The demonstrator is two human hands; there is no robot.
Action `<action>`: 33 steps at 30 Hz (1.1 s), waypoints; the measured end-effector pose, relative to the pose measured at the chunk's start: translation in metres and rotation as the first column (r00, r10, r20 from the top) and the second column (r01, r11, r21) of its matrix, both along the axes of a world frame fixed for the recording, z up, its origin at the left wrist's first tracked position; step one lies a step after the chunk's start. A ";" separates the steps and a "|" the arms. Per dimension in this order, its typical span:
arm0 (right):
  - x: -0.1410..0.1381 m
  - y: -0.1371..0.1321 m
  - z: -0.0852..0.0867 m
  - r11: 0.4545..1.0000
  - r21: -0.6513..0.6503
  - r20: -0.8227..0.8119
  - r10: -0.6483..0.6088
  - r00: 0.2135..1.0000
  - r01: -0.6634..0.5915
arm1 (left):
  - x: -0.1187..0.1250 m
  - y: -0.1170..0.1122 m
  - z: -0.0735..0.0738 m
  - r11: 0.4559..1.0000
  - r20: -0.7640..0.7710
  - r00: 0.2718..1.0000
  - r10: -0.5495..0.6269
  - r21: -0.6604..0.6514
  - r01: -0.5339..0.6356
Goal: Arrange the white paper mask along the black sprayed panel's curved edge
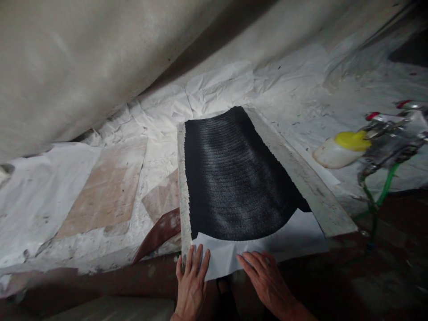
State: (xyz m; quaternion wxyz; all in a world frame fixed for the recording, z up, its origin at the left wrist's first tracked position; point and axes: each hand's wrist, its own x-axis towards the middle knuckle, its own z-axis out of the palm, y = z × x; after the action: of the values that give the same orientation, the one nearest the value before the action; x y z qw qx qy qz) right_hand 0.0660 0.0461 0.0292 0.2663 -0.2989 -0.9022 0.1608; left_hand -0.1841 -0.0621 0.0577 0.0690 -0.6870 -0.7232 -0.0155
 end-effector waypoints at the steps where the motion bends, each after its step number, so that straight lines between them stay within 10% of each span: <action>1: 0.000 0.000 -0.001 1.000 0.002 0.001 0.003 1.000 -0.003 | 0.000 0.000 0.000 1.000 -0.011 1.000 -0.008 -0.006 0.008; 16: 0.000 0.004 0.001 0.999 0.024 0.062 0.037 0.997 -0.038 | 0.002 0.011 0.013 0.980 -0.122 0.987 -0.103 0.155 0.121; 33: 0.035 0.012 0.014 0.995 -0.076 0.216 0.077 0.973 -0.062 | 0.039 0.039 -0.017 0.960 0.042 0.966 -0.257 0.131 0.249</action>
State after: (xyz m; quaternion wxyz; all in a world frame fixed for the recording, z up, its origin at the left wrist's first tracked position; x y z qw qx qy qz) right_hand 0.1006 0.0577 0.0430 0.1495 -0.2919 -0.9298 0.1670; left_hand -0.1446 -0.0226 0.0405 0.0879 -0.7674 -0.6288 -0.0892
